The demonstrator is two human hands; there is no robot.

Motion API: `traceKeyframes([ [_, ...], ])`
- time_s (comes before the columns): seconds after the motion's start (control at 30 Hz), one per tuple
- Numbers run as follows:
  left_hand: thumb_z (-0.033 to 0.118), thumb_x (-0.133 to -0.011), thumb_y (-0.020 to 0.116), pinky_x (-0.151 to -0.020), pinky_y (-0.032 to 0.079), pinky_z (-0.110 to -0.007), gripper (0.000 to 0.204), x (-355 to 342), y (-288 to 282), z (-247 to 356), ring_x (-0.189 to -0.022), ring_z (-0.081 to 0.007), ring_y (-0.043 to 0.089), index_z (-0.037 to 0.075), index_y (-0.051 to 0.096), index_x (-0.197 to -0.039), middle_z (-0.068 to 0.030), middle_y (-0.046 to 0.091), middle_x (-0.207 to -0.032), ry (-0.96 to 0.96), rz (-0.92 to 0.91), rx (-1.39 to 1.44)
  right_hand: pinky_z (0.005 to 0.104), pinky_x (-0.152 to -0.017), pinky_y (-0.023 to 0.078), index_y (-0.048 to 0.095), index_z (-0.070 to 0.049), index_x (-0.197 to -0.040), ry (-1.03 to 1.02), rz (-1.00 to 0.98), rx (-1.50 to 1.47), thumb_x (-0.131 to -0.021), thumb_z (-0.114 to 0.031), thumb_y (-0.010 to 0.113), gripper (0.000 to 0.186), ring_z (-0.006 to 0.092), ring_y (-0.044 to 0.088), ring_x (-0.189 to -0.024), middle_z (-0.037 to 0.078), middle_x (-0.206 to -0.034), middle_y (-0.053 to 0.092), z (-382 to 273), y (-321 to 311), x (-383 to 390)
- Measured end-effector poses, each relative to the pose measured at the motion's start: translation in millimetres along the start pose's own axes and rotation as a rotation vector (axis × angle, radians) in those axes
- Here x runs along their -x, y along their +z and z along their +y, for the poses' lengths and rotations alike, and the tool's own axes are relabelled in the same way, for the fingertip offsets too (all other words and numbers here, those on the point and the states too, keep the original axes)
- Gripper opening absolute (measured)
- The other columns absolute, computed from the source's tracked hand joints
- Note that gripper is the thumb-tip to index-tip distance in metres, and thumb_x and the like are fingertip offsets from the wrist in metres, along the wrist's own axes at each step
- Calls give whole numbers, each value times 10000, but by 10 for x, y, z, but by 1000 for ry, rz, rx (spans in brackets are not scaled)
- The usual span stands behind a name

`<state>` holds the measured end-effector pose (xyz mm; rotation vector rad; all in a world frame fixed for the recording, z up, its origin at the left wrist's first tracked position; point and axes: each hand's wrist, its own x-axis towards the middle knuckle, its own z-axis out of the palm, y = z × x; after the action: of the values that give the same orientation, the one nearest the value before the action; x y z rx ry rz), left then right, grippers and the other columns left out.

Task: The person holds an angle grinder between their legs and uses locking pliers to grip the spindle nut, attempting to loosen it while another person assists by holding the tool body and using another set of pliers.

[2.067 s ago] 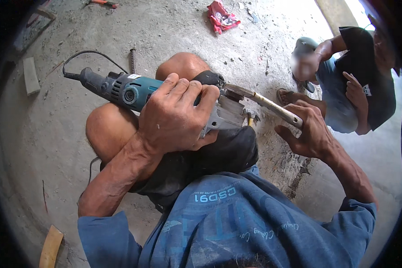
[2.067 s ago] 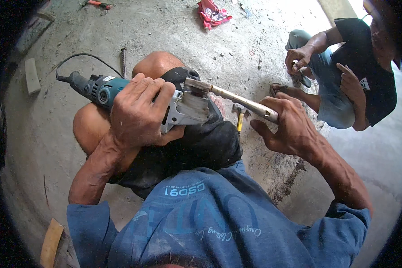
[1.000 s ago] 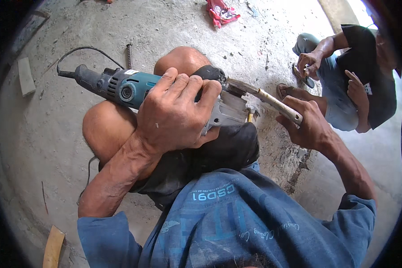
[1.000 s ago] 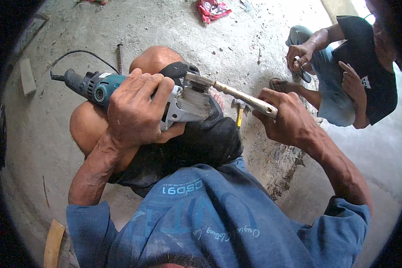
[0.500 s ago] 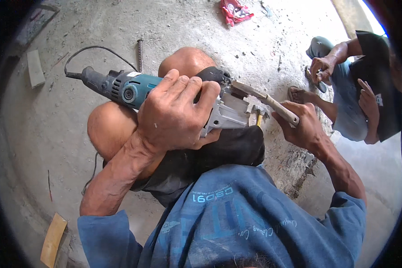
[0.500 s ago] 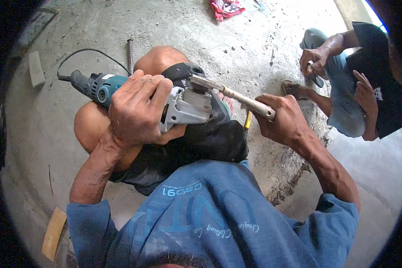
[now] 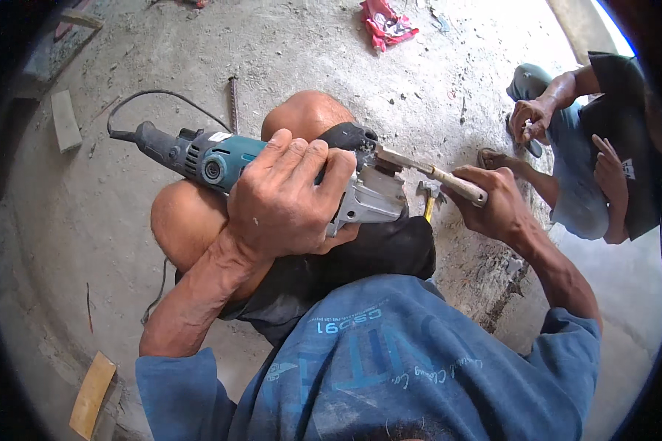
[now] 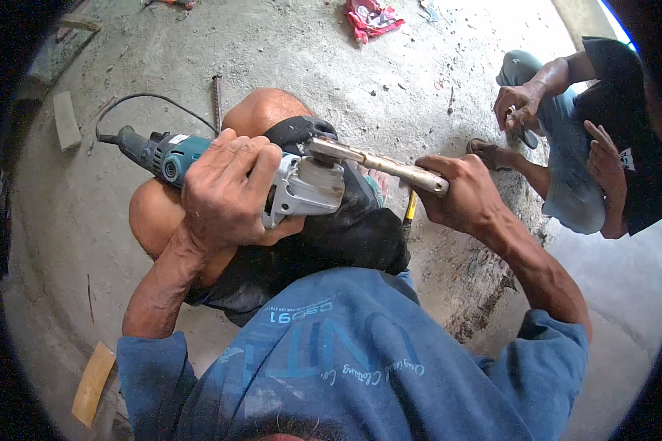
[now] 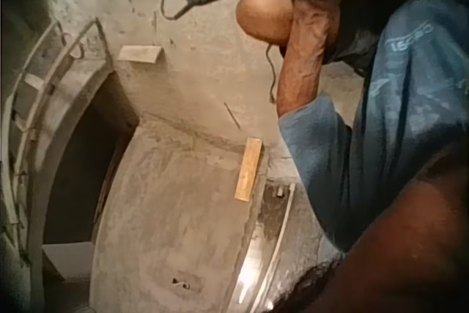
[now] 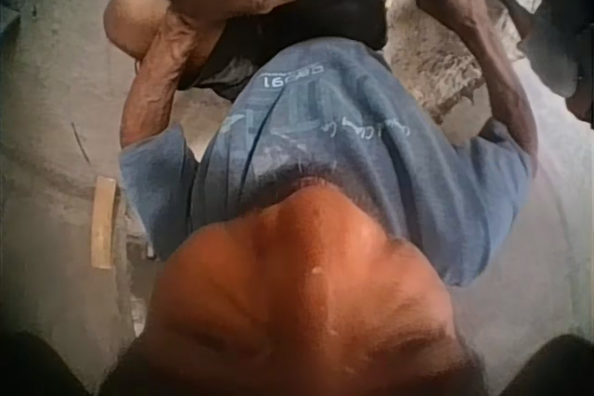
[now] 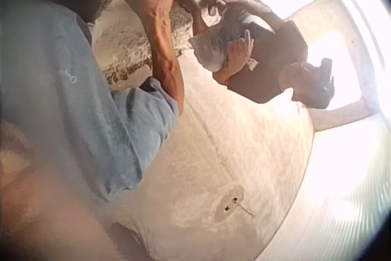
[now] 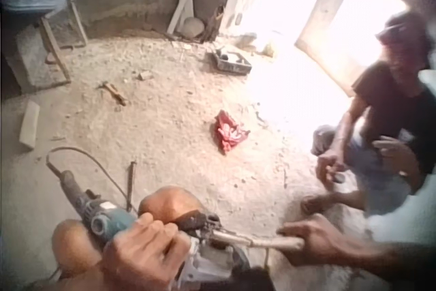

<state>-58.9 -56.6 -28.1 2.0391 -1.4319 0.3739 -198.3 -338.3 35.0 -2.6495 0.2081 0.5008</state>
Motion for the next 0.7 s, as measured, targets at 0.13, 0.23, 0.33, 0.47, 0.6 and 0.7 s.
traceKeyframes([
  [0.13,426,-617,814,-837,538,-445,582,-13,-5,7,-772,-285,670,17,651,-997,-128,621,-838,-5,-13,5,357,-554,542,775,-21,-957,-69,77,-102,-814,-91,753,161,282,700,-566,201,-729,690,146,156,-18],
  [0.23,419,-615,813,-835,538,-445,563,-30,-25,7,-789,-290,674,22,644,-977,-127,621,-845,-18,-20,32,367,-545,529,771,-20,-955,-51,61,-81,-839,-117,767,151,280,689,-557,195,-716,692,140,132,-15],
  [0.33,437,-617,814,-834,539,-442,570,-28,-17,21,-797,-298,679,21,633,-962,-132,624,-849,-17,-1,26,374,-568,526,754,-4,-1012,-99,56,-99,-870,-142,765,199,293,692,-590,204,-749,693,121,58,8],
  [0.47,516,-703,777,-803,556,-448,588,-51,-22,7,-792,-310,690,4,628,-951,-154,642,-855,-2,-4,14,380,-591,526,729,11,-1107,-66,0,-83,-893,-155,756,271,304,702,-636,225,-812,702,106,-71,87],
  [0.6,510,-652,807,-835,546,-461,614,-48,-11,39,-820,-310,695,13,624,-962,-159,650,-886,-25,-6,8,407,-633,525,705,7,-1200,-37,-32,-109,-900,-130,737,332,305,691,-681,236,-878,717,25,-194,130],
  [0.7,508,-663,802,-841,550,-462,607,-24,-1,73,-825,-311,700,14,623,-968,-164,658,-898,-43,-12,15,408,-715,533,691,-2,-1230,-6,-65,-111,-895,-94,720,349,308,696,-749,222,-921,726,-28,-293,159],
])
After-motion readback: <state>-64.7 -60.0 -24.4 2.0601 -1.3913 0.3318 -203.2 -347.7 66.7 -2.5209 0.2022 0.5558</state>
